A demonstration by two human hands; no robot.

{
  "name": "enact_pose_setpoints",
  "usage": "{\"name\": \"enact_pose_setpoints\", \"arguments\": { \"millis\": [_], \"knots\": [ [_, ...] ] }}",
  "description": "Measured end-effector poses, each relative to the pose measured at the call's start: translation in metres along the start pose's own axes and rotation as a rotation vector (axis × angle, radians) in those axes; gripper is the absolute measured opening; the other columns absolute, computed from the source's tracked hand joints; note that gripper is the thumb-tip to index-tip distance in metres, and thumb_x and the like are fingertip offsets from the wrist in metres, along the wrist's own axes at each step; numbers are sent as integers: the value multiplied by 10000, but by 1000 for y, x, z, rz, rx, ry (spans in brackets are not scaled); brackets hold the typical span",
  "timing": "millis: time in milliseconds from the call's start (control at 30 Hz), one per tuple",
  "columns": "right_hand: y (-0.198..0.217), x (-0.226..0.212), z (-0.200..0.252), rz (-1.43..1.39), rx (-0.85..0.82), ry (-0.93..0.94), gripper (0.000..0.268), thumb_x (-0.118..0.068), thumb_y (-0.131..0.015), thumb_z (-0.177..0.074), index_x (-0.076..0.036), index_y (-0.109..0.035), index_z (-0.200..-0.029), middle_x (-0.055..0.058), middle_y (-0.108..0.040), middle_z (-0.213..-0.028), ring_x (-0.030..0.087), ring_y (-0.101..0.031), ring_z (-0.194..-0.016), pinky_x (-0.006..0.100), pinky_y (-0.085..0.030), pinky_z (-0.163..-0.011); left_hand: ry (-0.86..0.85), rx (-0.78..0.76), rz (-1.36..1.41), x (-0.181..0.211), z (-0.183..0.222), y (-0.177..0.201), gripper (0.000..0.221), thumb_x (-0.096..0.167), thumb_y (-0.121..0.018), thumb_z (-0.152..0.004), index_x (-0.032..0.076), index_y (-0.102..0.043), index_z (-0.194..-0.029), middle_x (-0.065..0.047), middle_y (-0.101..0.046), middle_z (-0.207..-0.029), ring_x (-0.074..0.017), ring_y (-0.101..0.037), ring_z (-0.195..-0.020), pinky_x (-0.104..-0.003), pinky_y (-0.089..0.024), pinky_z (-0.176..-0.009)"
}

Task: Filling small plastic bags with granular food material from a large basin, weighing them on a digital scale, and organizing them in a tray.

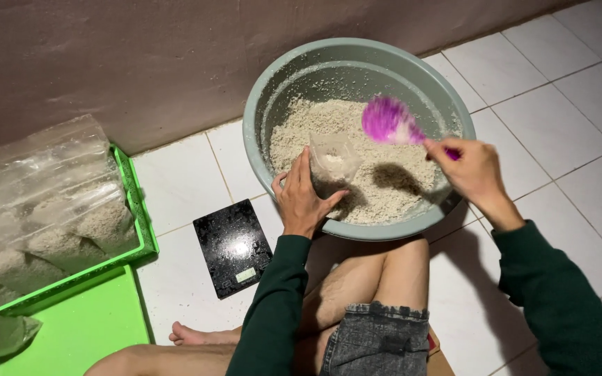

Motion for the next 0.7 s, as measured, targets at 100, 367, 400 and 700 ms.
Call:
{"name": "enact_pose_setpoints", "arguments": {
  "millis": [100, 367, 400, 700],
  "knots": [
    [-33, 22, 3, 627, -190, 8, 411, -534, -499, -970, -244, -781, -897, 115, -732, -711, 335, -739, -745, 425, -586, -670, 7, -23, 15, 5, -2, 7, 1143, 543, -883, -599, 84, -361, -1506, -123, -552, -1367, -256, -592, -1205, -482, -346, -1016],
    [-73, 2, 22, 503, -371, -68, 391, -504, -550, -891, -205, -802, -873, 175, -748, -757, 402, -734, -837, 470, -581, -727, 17, -38, -16, 3, -1, 6, 1155, 513, -892, -583, 101, -348, -1515, -113, -553, -1368, -252, -596, -1205, -479, -356, -1007],
    [-71, -1, 22, 422, -398, -108, 400, -496, -547, -895, -191, -805, -893, 189, -753, -780, 422, -726, -865, 498, -577, -742, 22, -45, -15, 4, -1, 5, 1155, 501, -895, -585, 101, -344, -1517, -117, -555, -1366, -255, -596, -1208, -480, -355, -1008],
    [-67, 51, 15, 49, -425, -275, 443, -526, -584, -896, -146, -772, -767, 226, -707, -755, 474, -670, -899, 532, -512, -756, 9, -24, -11, 5, -1, 8, 1130, 469, -895, -591, 104, -354, -1514, -115, -560, -1366, -253, -601, -1200, -472, -357, -1004]
  ]
}}
Point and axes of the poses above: each hand's wrist, its own z-axis away from the middle knuckle, its own y-axis out of the back of the hand, x = y × z, the point moved 4 cm from there along -z, towards the middle knuckle
